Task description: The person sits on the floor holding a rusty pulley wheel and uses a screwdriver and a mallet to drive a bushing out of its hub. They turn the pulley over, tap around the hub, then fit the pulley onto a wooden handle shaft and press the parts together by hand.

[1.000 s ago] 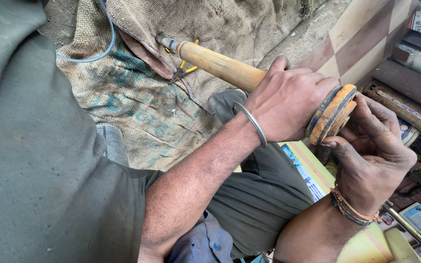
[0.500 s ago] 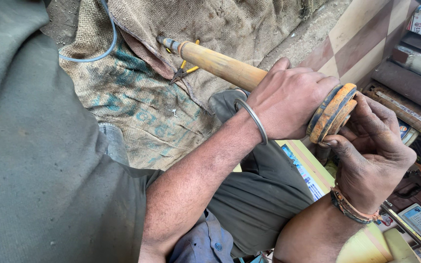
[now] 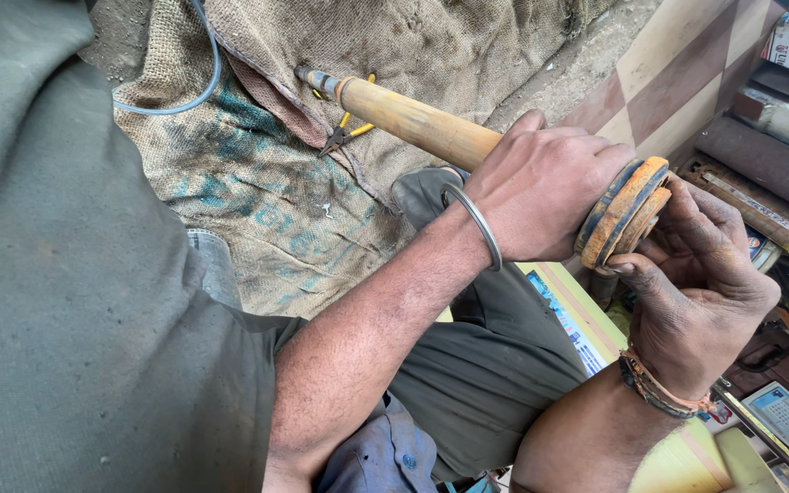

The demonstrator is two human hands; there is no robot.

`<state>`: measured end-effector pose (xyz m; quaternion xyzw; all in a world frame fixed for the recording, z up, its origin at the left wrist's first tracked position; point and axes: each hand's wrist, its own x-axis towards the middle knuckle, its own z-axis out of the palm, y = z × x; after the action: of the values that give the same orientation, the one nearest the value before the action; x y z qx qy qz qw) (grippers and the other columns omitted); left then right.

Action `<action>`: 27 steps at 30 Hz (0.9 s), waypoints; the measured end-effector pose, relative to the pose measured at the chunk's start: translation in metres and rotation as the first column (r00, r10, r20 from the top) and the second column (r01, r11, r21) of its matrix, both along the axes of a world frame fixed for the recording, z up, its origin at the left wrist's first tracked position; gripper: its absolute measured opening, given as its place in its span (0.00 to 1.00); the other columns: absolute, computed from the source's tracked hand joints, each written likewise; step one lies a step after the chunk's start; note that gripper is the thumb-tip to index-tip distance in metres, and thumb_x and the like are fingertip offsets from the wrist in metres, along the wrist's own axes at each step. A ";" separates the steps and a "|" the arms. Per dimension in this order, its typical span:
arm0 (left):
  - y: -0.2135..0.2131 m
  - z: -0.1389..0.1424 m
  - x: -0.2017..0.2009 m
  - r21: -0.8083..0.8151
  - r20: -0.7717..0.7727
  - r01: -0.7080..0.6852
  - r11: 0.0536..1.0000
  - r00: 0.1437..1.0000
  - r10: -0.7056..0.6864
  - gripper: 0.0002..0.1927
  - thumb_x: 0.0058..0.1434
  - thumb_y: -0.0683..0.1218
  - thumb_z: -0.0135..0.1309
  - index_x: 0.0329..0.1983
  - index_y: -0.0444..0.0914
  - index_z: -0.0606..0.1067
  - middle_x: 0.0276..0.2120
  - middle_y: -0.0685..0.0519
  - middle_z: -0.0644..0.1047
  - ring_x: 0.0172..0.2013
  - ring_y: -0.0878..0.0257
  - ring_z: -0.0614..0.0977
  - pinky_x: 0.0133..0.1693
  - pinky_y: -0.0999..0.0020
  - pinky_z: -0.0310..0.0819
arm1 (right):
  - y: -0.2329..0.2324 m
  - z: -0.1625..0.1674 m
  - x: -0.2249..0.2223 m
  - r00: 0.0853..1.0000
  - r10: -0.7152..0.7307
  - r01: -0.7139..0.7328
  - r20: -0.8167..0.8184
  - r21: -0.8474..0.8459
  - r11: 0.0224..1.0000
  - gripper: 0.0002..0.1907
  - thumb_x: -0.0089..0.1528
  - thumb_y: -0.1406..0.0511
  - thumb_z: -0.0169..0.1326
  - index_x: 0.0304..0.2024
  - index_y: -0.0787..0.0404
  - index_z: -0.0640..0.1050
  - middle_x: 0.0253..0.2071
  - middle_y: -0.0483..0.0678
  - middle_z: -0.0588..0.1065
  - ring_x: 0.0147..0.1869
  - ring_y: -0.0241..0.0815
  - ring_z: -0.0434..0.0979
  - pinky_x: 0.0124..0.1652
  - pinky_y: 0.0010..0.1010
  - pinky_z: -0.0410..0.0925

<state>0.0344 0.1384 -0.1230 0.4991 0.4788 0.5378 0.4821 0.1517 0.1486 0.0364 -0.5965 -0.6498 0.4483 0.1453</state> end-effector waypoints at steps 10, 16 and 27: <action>-0.001 0.000 -0.001 0.004 0.003 -0.012 1.000 1.000 0.012 0.20 0.46 0.50 0.66 0.39 0.43 0.71 0.34 0.55 0.81 0.42 0.52 0.83 0.43 0.47 0.69 | 0.001 0.001 -0.001 1.000 -0.020 0.020 0.007 -0.009 1.000 0.32 0.59 0.72 0.71 0.64 0.71 0.75 0.63 0.56 0.71 0.64 0.48 0.78 0.59 0.35 0.78; -0.001 0.000 -0.001 0.009 0.000 -0.016 1.000 1.000 0.016 0.21 0.45 0.51 0.66 0.39 0.43 0.71 0.34 0.55 0.81 0.42 0.52 0.83 0.42 0.46 0.68 | -0.001 0.000 -0.002 1.000 -0.013 0.013 -0.006 -0.008 1.000 0.32 0.60 0.71 0.71 0.64 0.72 0.74 0.64 0.56 0.71 0.66 0.47 0.78 0.62 0.35 0.78; -0.003 -0.003 0.003 -0.011 -0.038 -0.024 1.000 0.999 0.024 0.21 0.45 0.50 0.66 0.40 0.44 0.72 0.34 0.56 0.81 0.43 0.55 0.83 0.46 0.45 0.67 | 0.000 -0.002 0.001 0.999 -0.036 0.035 -0.027 -0.030 0.999 0.32 0.60 0.69 0.72 0.63 0.72 0.75 0.61 0.52 0.75 0.65 0.42 0.78 0.62 0.31 0.77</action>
<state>0.0378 0.1354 -0.1257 0.5006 0.4967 0.5312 0.4695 0.1523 0.1486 0.0348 -0.6038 -0.6303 0.4634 0.1530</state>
